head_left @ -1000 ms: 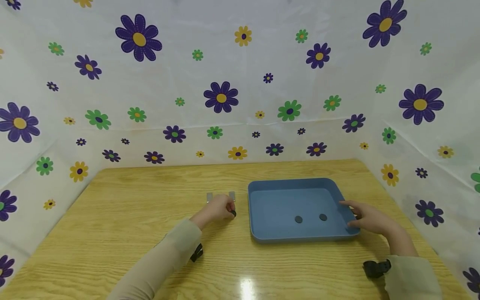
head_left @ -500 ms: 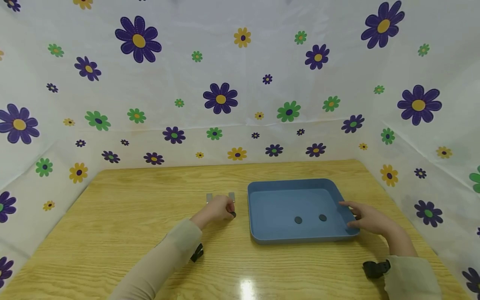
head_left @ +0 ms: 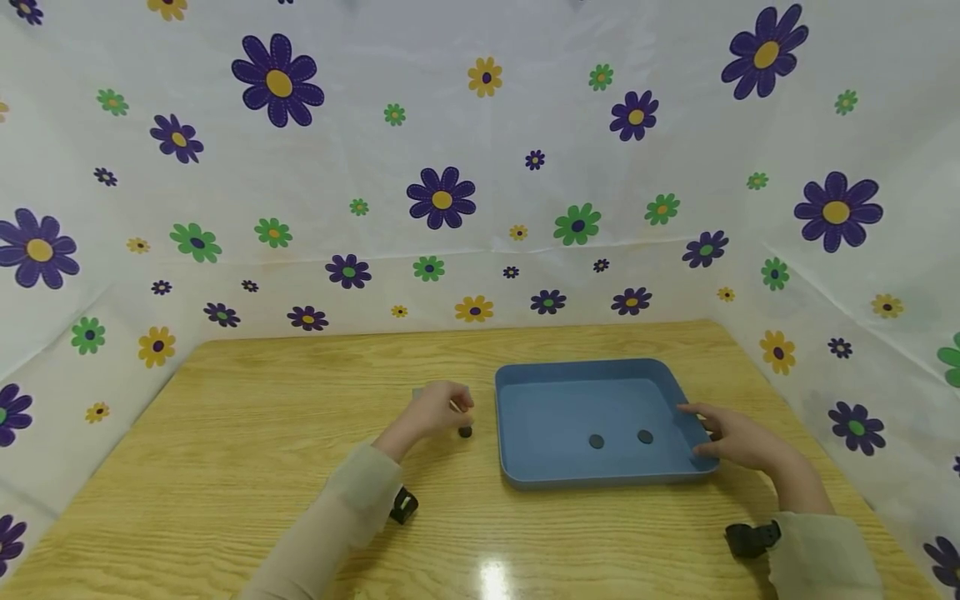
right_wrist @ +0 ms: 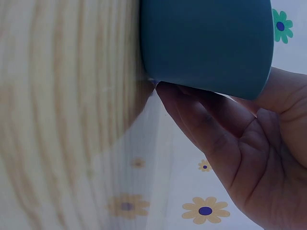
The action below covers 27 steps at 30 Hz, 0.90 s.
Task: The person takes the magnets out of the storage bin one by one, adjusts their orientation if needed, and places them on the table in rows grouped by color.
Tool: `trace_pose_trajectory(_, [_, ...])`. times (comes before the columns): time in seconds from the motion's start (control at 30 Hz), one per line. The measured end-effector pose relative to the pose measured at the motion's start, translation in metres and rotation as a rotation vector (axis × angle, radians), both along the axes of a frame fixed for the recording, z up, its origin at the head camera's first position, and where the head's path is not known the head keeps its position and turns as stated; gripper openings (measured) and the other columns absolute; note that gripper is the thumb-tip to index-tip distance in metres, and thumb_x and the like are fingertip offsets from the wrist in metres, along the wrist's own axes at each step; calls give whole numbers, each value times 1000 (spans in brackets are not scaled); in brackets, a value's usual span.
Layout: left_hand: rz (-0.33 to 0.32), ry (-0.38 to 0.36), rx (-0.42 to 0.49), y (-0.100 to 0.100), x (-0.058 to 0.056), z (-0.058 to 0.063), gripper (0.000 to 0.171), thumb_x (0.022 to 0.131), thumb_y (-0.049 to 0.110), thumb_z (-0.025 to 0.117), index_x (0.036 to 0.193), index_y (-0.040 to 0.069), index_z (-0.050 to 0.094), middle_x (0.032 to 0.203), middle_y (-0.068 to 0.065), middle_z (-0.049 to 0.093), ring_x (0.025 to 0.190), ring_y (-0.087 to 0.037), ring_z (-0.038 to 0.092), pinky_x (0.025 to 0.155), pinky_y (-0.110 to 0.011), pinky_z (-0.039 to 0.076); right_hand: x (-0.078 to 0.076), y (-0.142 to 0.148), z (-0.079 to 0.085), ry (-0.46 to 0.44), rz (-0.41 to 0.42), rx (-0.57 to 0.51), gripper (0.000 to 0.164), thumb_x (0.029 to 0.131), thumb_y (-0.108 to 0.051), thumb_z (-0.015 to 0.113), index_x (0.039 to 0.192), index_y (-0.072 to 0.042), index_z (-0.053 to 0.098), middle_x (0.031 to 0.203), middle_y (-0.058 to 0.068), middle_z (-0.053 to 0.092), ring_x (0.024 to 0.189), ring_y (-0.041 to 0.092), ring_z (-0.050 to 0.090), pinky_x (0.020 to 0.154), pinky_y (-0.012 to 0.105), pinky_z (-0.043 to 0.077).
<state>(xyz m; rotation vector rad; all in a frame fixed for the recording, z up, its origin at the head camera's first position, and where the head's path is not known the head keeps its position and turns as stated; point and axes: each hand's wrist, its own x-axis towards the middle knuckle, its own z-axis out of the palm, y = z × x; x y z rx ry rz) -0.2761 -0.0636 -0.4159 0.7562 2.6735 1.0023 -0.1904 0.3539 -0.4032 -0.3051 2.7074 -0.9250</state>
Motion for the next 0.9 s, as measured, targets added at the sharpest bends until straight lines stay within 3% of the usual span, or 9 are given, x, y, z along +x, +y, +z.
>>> trace_pose_trajectory(0.23, [32,12,42,10,5,7,17,78,10,67,91,2,62,83,-1,58,75,-15,57,63,-26,47,1,-2,1,7,0,4,63,76,-8,67,129,7,36,126,39,30,110,54,34,81,55,39])
trace_pose_trajectory(0.57, [0,-26,189,41,7,13,24,80,14,66,100,1,61,93,-5,59,84,-18,58,67,-25,47,1,-2,1,9,-1,5,63,76,-6,67,129,8,36,126,39,30,110,54,34,81,55,39])
trace_pose_trajectory(0.9, [-36,-59,273,82,13,14,23,79,10,67,98,-1,61,89,-4,60,79,-14,57,66,-22,47,0,-1,0,5,-6,14,63,75,-7,67,129,7,37,125,39,32,109,54,35,81,54,40])
